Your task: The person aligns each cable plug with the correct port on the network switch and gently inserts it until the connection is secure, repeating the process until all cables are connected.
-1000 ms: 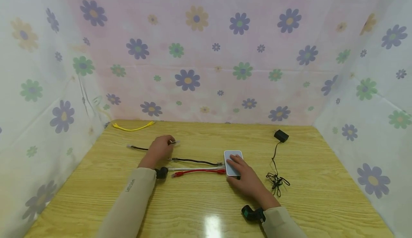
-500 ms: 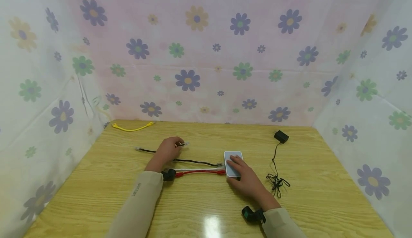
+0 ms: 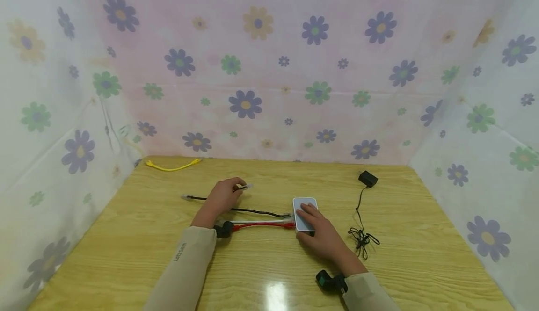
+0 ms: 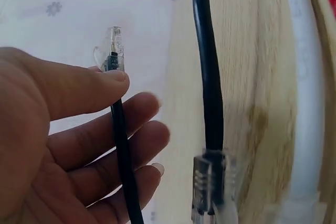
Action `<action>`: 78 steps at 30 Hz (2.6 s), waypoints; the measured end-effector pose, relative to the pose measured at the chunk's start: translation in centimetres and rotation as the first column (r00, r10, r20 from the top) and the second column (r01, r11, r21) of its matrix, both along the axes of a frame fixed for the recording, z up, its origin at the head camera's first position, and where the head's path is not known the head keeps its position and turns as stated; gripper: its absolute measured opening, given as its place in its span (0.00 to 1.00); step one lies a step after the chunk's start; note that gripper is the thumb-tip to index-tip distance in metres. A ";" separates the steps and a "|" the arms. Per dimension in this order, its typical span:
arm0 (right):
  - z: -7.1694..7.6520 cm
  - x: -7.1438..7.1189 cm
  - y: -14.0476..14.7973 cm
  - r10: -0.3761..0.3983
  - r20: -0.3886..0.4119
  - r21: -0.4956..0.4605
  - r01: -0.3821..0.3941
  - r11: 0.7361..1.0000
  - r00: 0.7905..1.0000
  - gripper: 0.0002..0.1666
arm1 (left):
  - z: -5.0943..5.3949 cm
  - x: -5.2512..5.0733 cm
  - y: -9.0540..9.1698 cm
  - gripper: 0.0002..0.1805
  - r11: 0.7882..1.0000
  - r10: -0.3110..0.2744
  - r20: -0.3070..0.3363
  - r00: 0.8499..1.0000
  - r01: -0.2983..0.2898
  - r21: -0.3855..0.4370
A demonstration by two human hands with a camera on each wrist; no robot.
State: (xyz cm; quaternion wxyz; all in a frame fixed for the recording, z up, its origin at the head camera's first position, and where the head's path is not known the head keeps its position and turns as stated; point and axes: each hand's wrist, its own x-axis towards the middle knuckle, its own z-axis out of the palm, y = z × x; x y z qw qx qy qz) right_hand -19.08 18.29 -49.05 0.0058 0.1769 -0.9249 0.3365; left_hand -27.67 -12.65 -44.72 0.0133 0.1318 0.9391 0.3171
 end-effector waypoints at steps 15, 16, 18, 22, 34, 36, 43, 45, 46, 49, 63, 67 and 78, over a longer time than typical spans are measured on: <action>-0.1 0.0 0.0 -0.004 -0.010 -0.002 0.004 1.000 1.000 0.36 | -0.7 0.5 2.1 0.13 0.999 -0.042 0.036 0.999 0.042 -0.015; -0.1 -0.1 0.0 -0.004 -0.009 0.000 0.004 1.000 1.000 0.36 | -0.8 0.6 2.2 0.13 0.999 -0.044 0.036 0.998 0.045 -0.014; 0.0 0.0 0.0 -0.003 -0.001 0.002 0.003 1.000 1.000 0.36 | -0.8 0.7 2.4 0.13 0.999 -0.047 0.044 0.998 0.047 -0.006; 0.1 0.0 0.0 -0.005 0.009 0.014 0.005 1.000 1.000 0.36 | -1.0 0.9 2.8 0.14 0.999 -0.053 0.054 0.997 0.053 0.001; 0.0 0.0 0.0 -0.002 -0.005 0.010 0.002 1.000 1.000 0.37 | -1.8 0.7 3.9 0.09 0.999 -0.033 0.064 0.997 0.031 0.031; 0.0 0.0 0.0 0.000 -0.009 0.010 0.000 1.000 1.000 0.37 | -1.8 0.8 4.1 0.09 0.999 -0.029 0.061 0.998 0.027 0.026; -0.1 -0.1 0.0 0.003 -0.002 0.004 -0.003 1.000 1.000 0.36 | -2.0 1.1 4.7 0.11 0.999 -0.049 0.039 0.998 0.048 0.024; -0.1 -0.1 0.1 0.004 0.001 0.003 -0.004 1.000 1.000 0.36 | -2.1 1.2 4.9 0.11 0.998 -0.060 0.044 0.997 0.059 0.024; -0.1 -0.1 0.1 0.005 0.003 0.005 -0.005 1.000 1.000 0.36 | -2.1 1.2 4.9 0.12 0.998 -0.064 0.044 0.997 0.063 0.022; -0.1 -0.1 0.1 0.006 0.002 0.010 -0.006 1.000 1.000 0.36 | -2.2 1.4 5.2 0.12 0.997 -0.079 0.036 0.996 0.078 0.018; -0.1 -0.1 0.0 0.003 0.003 -0.002 -0.003 1.000 1.000 0.36 | -1.9 2.2 6.2 0.13 0.988 -0.153 0.023 0.988 0.152 0.005; 0.0 0.0 -0.1 0.005 0.007 -0.009 -0.005 1.000 1.000 0.36 | -2.0 2.2 6.3 0.14 0.987 -0.162 0.026 0.986 0.162 -0.003; 0.4 0.3 -0.6 0.006 0.004 -0.023 -0.005 1.000 1.000 0.35 | -2.2 2.4 6.9 0.12 0.985 -0.174 0.028 0.984 0.174 -0.010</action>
